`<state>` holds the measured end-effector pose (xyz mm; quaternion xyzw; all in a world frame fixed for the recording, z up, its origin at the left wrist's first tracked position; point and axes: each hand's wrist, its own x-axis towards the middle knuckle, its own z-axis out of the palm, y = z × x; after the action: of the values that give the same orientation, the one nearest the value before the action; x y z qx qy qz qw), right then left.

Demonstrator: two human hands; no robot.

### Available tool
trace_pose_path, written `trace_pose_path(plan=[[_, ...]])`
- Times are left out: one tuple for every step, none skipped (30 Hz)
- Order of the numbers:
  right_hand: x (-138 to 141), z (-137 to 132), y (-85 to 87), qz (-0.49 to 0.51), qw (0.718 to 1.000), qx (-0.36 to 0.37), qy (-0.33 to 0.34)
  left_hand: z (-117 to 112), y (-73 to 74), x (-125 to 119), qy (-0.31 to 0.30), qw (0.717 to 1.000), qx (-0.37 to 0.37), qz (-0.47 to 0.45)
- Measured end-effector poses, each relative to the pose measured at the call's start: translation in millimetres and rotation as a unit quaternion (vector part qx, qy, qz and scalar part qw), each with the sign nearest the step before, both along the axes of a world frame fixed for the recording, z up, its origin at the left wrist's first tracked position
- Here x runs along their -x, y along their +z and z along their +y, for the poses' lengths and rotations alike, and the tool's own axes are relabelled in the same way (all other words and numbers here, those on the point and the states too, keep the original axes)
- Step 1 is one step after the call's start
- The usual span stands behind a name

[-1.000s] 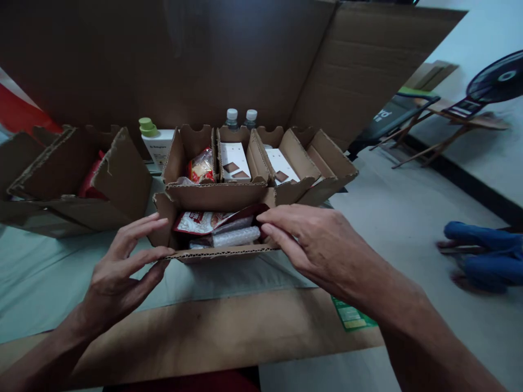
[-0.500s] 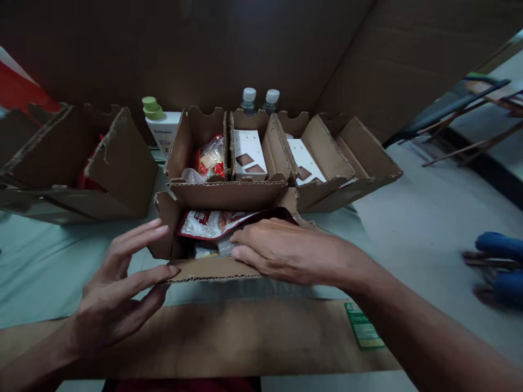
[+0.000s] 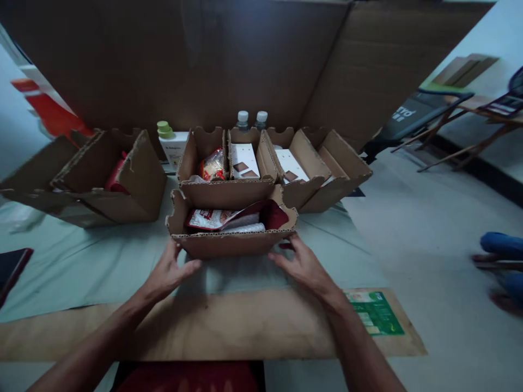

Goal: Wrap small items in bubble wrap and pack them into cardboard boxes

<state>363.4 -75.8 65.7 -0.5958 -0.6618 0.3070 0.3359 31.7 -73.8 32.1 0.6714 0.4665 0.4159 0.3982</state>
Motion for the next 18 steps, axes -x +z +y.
trace_pose_path(plan=[[11, -1, -4.2, 0.008, 1.000, 0.004, -0.011, 2, -0.5, -8, -0.005, 0.999, 0.026, -0.028], [21, -7, -6.1, 0.008, 1.000, 0.007, -0.025, 0, -0.6, -13, -0.001, 0.998, 0.048, -0.050], [30, -17, -6.2, 0.000, 0.999, 0.007, -0.041, -6, -0.8, -14, 0.011, 0.996, 0.063, -0.062], [38, -30, -5.1, -0.009, 0.998, 0.003, -0.056, -16, -1.6, -11, 0.022, 0.996, 0.065, -0.060], [48, -46, -3.4, -0.013, 0.998, -0.005, -0.065, -29, -3.3, -2, 0.028, 0.996, 0.062, -0.050], [59, -61, -1.5, -0.011, 0.998, -0.015, -0.065, -46, -6.0, 11, 0.031, 0.997, 0.059, -0.036], [73, -76, 0.3, -0.003, 0.998, -0.027, -0.055, -62, -9.0, 29, 0.033, 0.998, 0.055, -0.019], [88, -87, 2.0, 0.007, 0.999, -0.037, -0.038, -78, -11.6, 48, 0.028, 0.998, 0.061, -0.005], [103, -93, 3.7, 0.016, 0.999, -0.044, -0.016, -90, -12.8, 68, 0.063, 0.996, 0.065, 0.011], [119, -95, 5.5, 0.023, 0.999, -0.047, 0.009, -98, -11.6, 85, 0.123, 0.990, 0.067, 0.027], [132, -91, 7.5, 0.030, 0.998, -0.048, 0.030, -100, -7.7, 99, 0.173, 0.982, 0.066, 0.036], [143, -85, 9.7, 0.038, 0.997, -0.049, 0.042, -97, -1.3, 108, 0.210, 0.975, 0.066, 0.037], [150, -77, 11.8, 0.048, 0.997, -0.050, 0.043, -90, 6.8, 111, 0.231, 0.970, 0.067, 0.029], [152, -69, 13.6, 0.055, 0.997, -0.052, 0.031, -81, 15.6, 108, 0.235, 0.970, 0.066, 0.015], [151, -63, 14.9, 0.057, 0.997, -0.054, 0.007, -72, 23.9, 101, 0.220, 0.974, 0.060, -0.005], [146, -61, 15.4, 0.051, 0.997, -0.056, -0.023, -64, 30.5, 91, 0.202, 0.978, 0.044, -0.027], [139, -64, 15.0, 0.036, 0.996, -0.060, -0.055, -60, 34.8, 79, 0.168, 0.984, 0.020, -0.045], [131, -70, 13.6, 0.014, 0.994, -0.064, -0.082, -58, 36.6, 68, 0.129, 0.990, 0.009, -0.049]])
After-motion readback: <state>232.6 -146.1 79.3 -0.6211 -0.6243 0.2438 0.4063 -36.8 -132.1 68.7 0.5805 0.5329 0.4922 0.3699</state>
